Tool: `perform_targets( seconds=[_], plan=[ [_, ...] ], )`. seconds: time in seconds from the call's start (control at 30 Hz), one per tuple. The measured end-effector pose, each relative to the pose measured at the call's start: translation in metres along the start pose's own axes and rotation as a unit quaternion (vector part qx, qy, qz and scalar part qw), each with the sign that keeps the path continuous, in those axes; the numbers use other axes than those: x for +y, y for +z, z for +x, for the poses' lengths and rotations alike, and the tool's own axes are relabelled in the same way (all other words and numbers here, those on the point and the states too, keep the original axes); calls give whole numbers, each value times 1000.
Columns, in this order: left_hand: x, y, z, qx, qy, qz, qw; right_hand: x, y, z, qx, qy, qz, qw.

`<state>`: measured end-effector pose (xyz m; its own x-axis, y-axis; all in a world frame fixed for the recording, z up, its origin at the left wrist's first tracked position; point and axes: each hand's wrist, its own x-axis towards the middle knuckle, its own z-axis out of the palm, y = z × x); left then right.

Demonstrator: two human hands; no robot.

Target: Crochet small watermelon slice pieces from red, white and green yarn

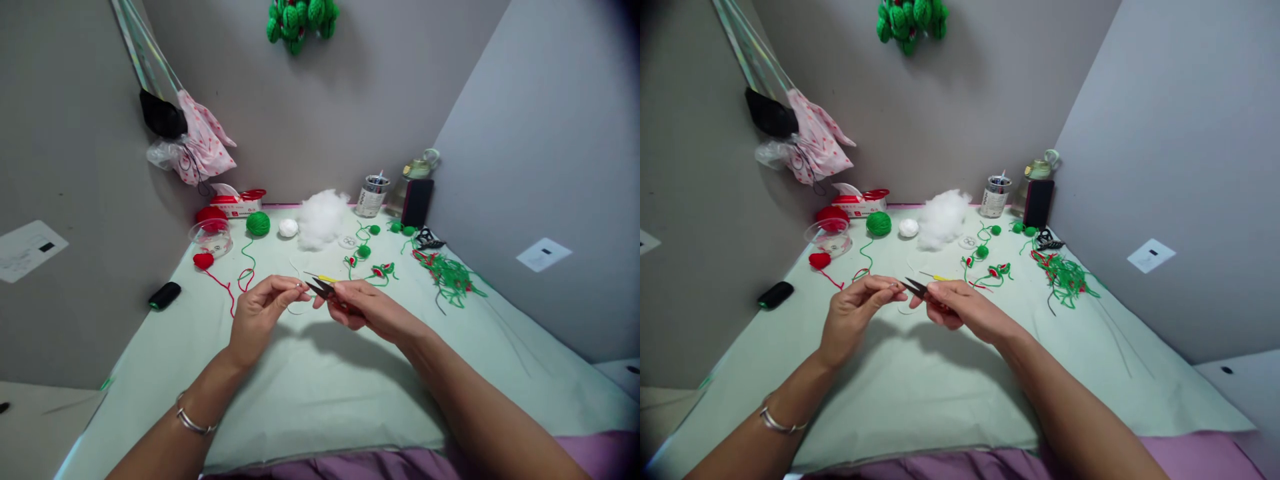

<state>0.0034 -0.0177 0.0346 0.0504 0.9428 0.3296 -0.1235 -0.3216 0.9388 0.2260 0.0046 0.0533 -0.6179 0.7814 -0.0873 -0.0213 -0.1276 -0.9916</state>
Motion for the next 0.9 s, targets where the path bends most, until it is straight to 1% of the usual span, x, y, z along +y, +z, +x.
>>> perform_targets(
  seconds=[0.03,0.1,0.2,0.27,0.33,0.47,0.53,0.63,0.73,0.9],
  plan=[
    [0,0,1,5,-18,-17,1000,-2,-2,-2,11,-10,-32,999],
    [0,-2,3,12,-45,-48,998,-7,-5,-5,11,-13,-105,994],
    [2,-3,6,15,-76,-86,993,-12,-6,-8,-5,-5,-232,973],
    [3,-4,7,13,-91,-105,990,-11,-3,-7,23,-18,-302,953],
    [4,-4,8,8,-105,-119,987,-8,1,-5,69,-47,-339,937],
    [3,-2,8,-14,-136,-141,981,3,9,1,155,-120,-299,934],
    [1,-1,7,-30,-153,-151,976,7,13,3,187,-157,-277,929],
    [-1,4,4,-55,-179,-161,969,11,18,3,189,-196,-264,925],
    [-2,7,2,-75,-202,-165,963,14,21,3,181,-212,-257,925],
    [-4,8,1,-86,-216,-157,960,19,21,6,186,-246,-264,914]
  ],
)
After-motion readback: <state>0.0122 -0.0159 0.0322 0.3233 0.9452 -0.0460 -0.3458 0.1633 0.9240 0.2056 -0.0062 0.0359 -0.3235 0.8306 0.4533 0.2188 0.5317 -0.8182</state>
